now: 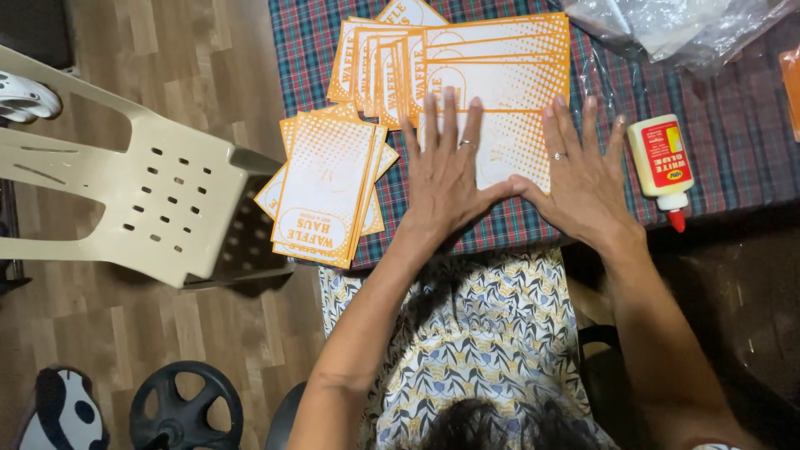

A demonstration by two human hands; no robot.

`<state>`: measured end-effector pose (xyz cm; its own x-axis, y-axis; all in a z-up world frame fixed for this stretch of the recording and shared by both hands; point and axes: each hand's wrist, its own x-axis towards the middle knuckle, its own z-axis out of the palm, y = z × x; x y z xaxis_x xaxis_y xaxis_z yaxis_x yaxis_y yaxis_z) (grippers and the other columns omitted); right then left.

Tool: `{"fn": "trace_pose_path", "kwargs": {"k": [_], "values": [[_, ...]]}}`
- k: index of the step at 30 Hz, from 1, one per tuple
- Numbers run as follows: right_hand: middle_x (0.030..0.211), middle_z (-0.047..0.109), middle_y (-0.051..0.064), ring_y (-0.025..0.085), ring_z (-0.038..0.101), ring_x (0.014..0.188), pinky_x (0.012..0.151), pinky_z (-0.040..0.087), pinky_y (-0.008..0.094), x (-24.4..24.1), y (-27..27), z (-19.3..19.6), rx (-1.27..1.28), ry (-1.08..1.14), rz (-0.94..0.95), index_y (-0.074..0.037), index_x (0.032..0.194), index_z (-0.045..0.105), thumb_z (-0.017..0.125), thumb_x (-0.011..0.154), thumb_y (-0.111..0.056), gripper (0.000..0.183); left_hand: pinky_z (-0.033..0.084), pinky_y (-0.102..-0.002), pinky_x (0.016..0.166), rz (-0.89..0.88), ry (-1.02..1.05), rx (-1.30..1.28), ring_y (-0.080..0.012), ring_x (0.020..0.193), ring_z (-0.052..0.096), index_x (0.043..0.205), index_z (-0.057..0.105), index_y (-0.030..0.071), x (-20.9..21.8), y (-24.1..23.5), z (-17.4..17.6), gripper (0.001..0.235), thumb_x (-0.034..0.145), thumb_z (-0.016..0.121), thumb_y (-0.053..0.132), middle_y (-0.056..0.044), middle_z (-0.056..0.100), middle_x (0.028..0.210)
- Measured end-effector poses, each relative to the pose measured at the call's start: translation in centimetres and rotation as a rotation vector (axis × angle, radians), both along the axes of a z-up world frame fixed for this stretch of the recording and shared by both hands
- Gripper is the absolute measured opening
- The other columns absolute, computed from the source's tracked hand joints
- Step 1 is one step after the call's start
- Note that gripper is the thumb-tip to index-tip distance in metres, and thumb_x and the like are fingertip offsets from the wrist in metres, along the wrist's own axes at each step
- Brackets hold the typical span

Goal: Applying glue to the edges of paper bags and folding them to complete the assembly process.

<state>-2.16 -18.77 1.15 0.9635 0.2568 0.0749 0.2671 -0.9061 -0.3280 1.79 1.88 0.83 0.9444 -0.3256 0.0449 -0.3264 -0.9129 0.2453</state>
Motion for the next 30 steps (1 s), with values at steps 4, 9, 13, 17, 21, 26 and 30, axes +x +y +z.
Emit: {"fn": "trace_pose_path", "kwargs": {"k": [4, 9, 13, 17, 21, 26, 30], "values": [[0.17, 0.01, 0.03, 0.056, 0.004, 0.154, 0.115, -0.005, 0.078, -0.3, -0.2, -0.1, -0.006, 0.002, -0.021, 0.001, 0.165, 0.009, 0.042, 0.097, -0.071, 0.105, 0.022, -0.067, 0.113, -0.145, -0.273, -0.131, -0.0361, 0.134, 0.035, 0.144, 0.049, 0.014, 2.3, -0.9, -2.6, 0.081, 0.09, 0.048, 0.074, -0.014, 0.043, 0.135], [0.173, 0.006, 0.022, 0.045, 0.006, 0.157, 0.121, -0.001, 0.069, -0.4, -1.1, -0.4, 0.136, -0.041, -0.053, -0.009, 0.168, 0.008, 0.015, 0.096, -0.081, 0.101, 0.04, -0.053, 0.09, -0.153, -0.294, -0.143, -0.0275, 0.097, 0.049, 0.11, 0.061, 0.015, 5.3, -1.6, -3.1, 0.066, 0.067, 0.085, 0.059, -0.004, 0.047, 0.098], [0.172, 0.013, 0.022, 0.046, 0.013, 0.156, 0.122, 0.002, 0.068, -0.6, -1.5, -0.9, 0.192, -0.121, -0.046, -0.013, 0.168, 0.017, 0.002, 0.1, -0.074, 0.093, 0.051, -0.051, 0.072, -0.091, -0.307, -0.166, -0.0272, 0.079, 0.064, 0.098, 0.072, 0.016, 6.1, 1.3, -2.6, 0.028, 0.073, 0.081, 0.024, -0.004, 0.057, 0.087], [0.172, 0.021, 0.016, 0.04, 0.008, 0.156, 0.119, 0.0, 0.066, -0.4, -1.6, -2.5, 0.044, -0.236, 0.035, -0.012, 0.167, 0.03, 0.02, 0.109, -0.066, 0.08, 0.053, -0.059, 0.065, 0.242, -0.215, -0.482, -0.0457, 0.077, 0.071, 0.101, 0.071, 0.01, 3.5, 8.9, 4.8, 0.018, 0.098, 0.065, 0.026, -0.016, 0.072, 0.079], [0.17, 0.03, 0.017, 0.047, 0.011, 0.155, 0.116, -0.001, 0.074, -0.5, -1.5, -2.7, 0.033, -0.259, 0.069, -0.008, 0.164, 0.038, 0.026, 0.108, -0.068, 0.083, 0.052, -0.061, 0.066, 0.449, -0.252, -0.314, -0.0482, 0.076, 0.07, 0.102, 0.072, 0.011, 2.0, 16.4, 4.1, 0.02, 0.095, 0.07, 0.029, -0.016, 0.074, 0.075], [0.167, 0.041, 0.008, 0.039, 0.019, 0.158, 0.12, 0.005, 0.071, -2.0, -2.4, -2.8, 0.009, -0.282, 0.129, -0.015, 0.161, 0.047, 0.042, 0.106, -0.06, 0.071, 0.049, -0.054, 0.075, 0.558, -0.398, -0.003, -0.0416, 0.092, 0.058, 0.099, 0.065, 0.003, -0.3, 16.9, 1.5, 0.033, 0.086, 0.078, 0.031, -0.015, 0.054, 0.098], [0.165, 0.043, 0.01, 0.044, 0.024, 0.159, 0.123, 0.009, 0.076, -3.8, -2.1, -0.4, 0.055, -0.216, 0.181, -0.007, 0.159, 0.045, 0.049, 0.107, -0.043, 0.063, 0.043, -0.052, 0.08, 0.17, -0.616, -0.318, -0.0406, 0.091, 0.057, 0.096, 0.062, -0.006, -1.3, 11.3, 2.1, 0.019, 0.094, 0.07, 0.011, -0.024, 0.064, 0.105]]}}
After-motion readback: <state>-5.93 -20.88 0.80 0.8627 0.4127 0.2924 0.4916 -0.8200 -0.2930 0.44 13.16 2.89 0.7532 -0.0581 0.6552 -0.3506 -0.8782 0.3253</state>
